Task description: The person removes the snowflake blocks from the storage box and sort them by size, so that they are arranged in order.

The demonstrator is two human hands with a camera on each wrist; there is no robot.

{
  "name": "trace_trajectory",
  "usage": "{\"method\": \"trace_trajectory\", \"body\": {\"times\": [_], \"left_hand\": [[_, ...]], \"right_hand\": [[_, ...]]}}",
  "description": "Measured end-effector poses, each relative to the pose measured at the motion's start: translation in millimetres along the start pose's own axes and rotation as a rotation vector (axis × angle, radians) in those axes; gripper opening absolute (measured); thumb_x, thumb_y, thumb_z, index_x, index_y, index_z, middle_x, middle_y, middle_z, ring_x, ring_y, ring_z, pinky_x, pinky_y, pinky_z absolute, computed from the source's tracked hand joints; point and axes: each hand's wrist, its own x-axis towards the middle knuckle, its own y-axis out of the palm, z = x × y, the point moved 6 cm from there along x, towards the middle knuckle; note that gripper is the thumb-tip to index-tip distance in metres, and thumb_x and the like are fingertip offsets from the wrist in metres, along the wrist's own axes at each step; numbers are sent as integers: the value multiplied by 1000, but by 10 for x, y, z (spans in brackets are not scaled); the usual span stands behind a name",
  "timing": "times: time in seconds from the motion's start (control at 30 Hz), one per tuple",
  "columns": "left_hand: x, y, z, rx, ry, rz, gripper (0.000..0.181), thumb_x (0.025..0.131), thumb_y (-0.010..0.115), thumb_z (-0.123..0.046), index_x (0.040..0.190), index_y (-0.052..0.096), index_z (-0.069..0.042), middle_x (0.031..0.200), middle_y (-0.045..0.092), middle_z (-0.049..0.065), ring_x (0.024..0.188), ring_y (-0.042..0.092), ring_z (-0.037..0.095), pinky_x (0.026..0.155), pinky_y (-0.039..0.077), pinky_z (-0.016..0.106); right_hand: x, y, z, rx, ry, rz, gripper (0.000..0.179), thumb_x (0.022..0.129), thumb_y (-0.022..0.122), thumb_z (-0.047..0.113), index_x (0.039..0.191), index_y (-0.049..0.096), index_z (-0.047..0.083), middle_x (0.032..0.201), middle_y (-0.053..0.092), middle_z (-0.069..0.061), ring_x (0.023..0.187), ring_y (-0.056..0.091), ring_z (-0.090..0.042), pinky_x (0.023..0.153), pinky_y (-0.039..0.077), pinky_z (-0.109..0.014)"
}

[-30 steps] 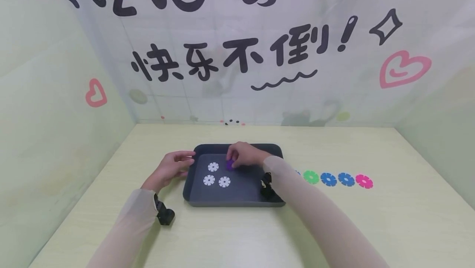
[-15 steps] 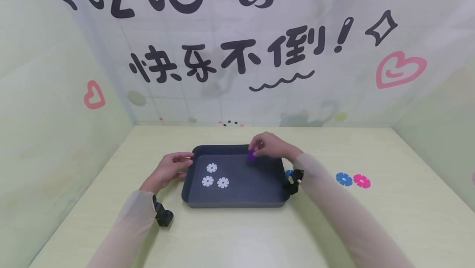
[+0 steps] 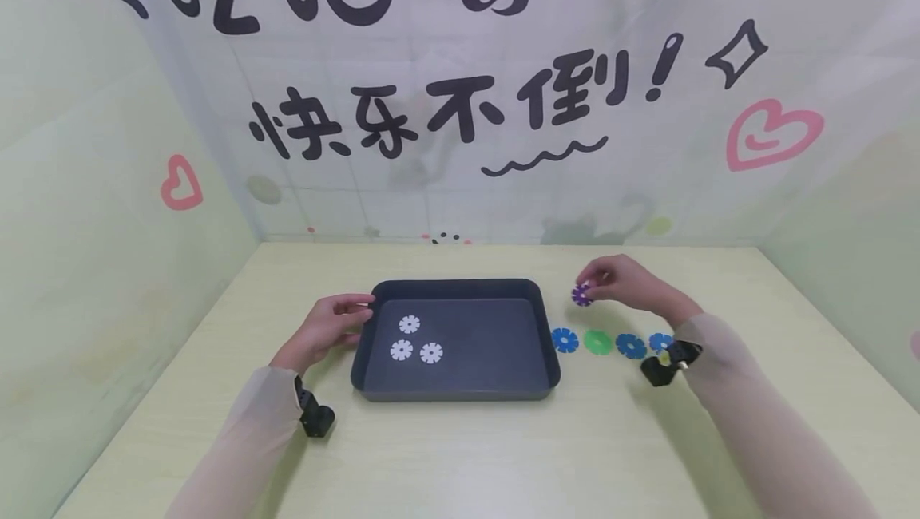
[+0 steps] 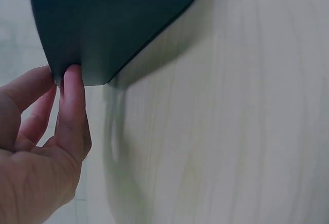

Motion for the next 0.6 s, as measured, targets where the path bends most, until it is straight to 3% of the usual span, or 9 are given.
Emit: {"method": "trace_trajectory", "body": {"times": [0.33,0.6], "left_hand": [[-7,-1,-1,-8,8,3,43,88,60,-6,129,48,2,111,54,15,85,58,15,69,53,27],[2,3,14,-14,14,-1,42,88,60,-6,128,49,1,106,55,12,84,57,15,67,53,26]], "right_hand": [[-711,-349,-689,-28,197,-2,24,84,64,7,105,61,-5,91,62,-7,83,57,-20,69,51,-25],[-1186,-576,-1112,-17,276,3,29,86,62,9,110,59,-8,96,61,-10,82,55,-12,69,51,-24]]}}
